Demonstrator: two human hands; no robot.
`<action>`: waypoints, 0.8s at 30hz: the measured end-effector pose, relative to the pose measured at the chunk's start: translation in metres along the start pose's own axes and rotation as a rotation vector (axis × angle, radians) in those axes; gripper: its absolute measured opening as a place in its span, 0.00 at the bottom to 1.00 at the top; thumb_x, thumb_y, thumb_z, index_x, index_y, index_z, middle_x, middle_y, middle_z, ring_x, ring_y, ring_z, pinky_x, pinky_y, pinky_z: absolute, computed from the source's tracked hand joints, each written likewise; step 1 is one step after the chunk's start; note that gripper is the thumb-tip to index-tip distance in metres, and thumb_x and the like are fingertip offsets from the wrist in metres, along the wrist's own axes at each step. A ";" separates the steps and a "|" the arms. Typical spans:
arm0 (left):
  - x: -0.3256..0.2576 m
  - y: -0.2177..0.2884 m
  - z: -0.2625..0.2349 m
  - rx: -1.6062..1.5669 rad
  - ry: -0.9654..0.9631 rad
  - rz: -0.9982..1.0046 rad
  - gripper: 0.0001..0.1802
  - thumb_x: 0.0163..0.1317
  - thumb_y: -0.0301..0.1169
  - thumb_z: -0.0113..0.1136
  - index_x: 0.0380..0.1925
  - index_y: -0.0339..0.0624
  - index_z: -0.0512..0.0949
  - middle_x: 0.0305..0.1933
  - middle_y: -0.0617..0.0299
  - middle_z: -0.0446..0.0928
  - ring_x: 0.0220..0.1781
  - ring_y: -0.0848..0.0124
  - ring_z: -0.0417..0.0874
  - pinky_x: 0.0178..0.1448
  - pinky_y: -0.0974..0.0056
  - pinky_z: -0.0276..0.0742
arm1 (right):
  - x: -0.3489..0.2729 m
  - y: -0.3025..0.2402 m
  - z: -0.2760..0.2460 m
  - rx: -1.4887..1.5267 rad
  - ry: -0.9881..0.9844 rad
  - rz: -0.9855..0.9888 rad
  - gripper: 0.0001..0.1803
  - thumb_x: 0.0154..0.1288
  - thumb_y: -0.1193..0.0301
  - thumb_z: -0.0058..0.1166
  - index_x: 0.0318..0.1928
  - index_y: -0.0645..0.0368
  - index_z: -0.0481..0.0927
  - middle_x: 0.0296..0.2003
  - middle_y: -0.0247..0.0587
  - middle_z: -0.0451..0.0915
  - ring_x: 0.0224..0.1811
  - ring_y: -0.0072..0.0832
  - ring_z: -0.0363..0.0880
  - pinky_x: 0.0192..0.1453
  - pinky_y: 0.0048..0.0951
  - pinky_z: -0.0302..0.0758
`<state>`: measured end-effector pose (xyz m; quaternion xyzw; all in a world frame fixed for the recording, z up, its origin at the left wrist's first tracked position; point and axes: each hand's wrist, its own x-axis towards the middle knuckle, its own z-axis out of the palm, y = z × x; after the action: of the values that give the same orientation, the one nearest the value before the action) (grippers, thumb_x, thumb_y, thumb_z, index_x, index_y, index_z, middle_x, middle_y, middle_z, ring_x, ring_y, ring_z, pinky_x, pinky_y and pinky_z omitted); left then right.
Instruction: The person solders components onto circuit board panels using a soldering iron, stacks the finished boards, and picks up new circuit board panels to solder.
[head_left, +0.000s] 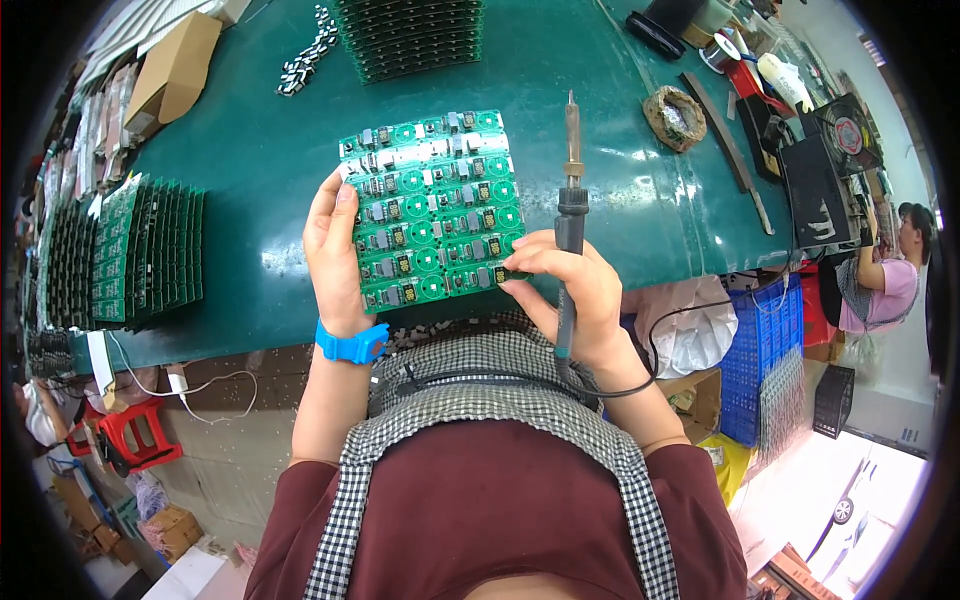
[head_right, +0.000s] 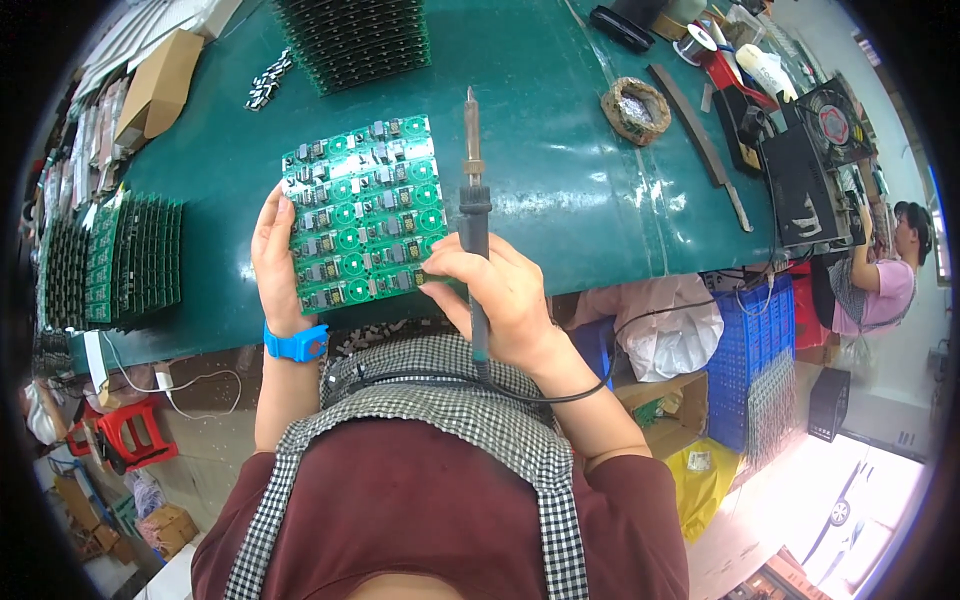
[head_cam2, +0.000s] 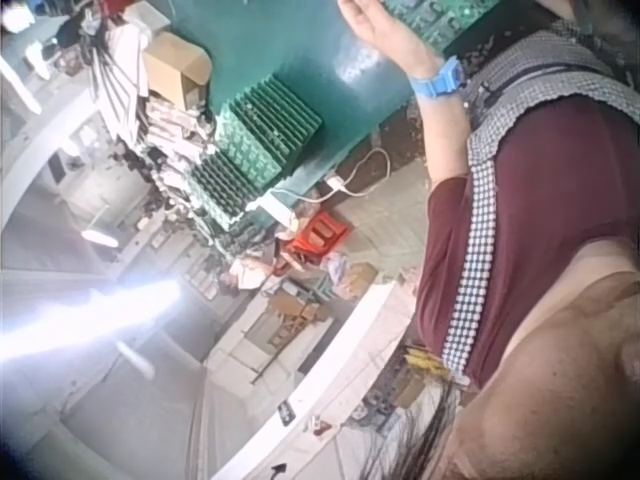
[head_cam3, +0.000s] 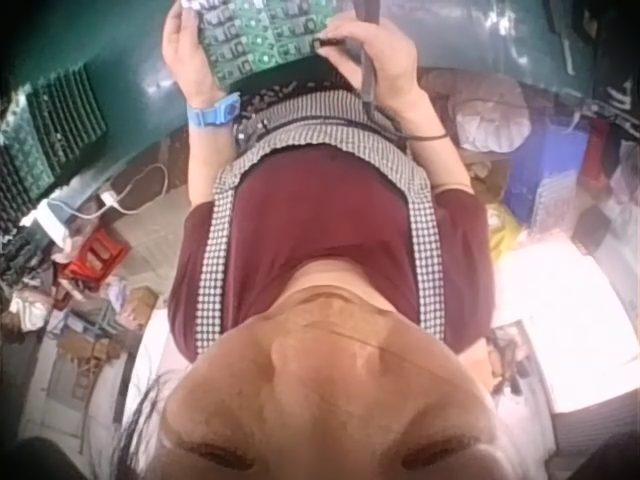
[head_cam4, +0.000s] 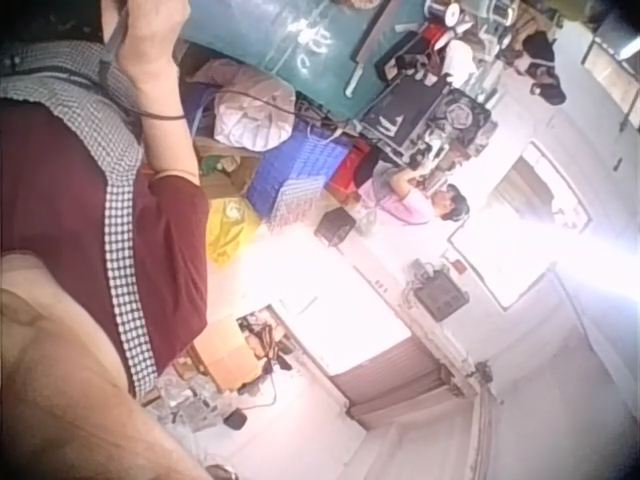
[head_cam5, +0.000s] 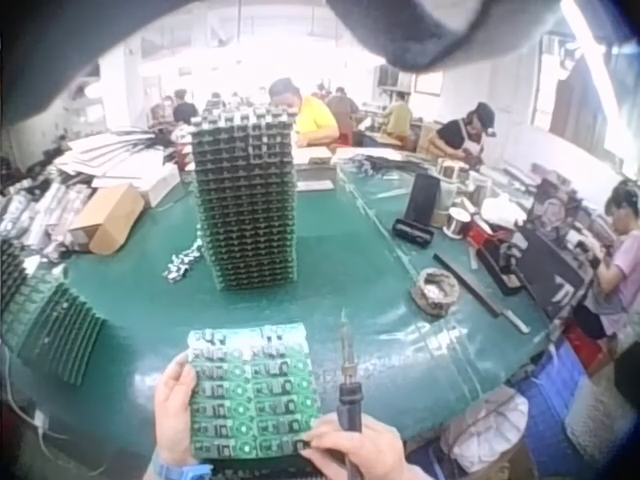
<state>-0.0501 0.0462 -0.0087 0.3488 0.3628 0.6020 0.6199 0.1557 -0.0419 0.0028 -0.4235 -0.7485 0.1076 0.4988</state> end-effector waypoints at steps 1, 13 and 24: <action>0.000 0.000 0.000 0.014 -0.002 -0.002 0.18 0.69 0.32 0.49 0.54 0.33 0.70 0.48 0.61 0.78 0.47 0.77 0.78 0.51 0.71 0.74 | 0.001 -0.001 -0.001 0.002 -0.002 -0.002 0.23 0.44 0.84 0.66 0.41 0.58 0.70 0.34 0.42 0.82 0.42 0.39 0.81 0.45 0.35 0.78; -0.002 0.000 0.003 0.101 -0.041 0.001 0.19 0.69 0.32 0.51 0.55 0.33 0.69 0.48 0.61 0.78 0.48 0.77 0.77 0.53 0.71 0.72 | 0.010 0.006 -0.003 0.056 0.039 0.010 0.21 0.41 0.85 0.65 0.39 0.58 0.75 0.33 0.41 0.81 0.38 0.37 0.81 0.38 0.31 0.79; 0.000 -0.003 0.001 0.035 -0.073 -0.004 0.19 0.69 0.32 0.50 0.56 0.33 0.68 0.49 0.60 0.77 0.49 0.76 0.77 0.54 0.71 0.72 | 0.008 0.003 0.000 0.048 0.061 0.042 0.21 0.45 0.85 0.64 0.38 0.58 0.71 0.35 0.41 0.82 0.40 0.37 0.81 0.43 0.32 0.78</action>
<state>-0.0479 0.0458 -0.0109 0.3807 0.3512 0.5813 0.6276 0.1562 -0.0344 0.0061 -0.4300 -0.7212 0.1230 0.5289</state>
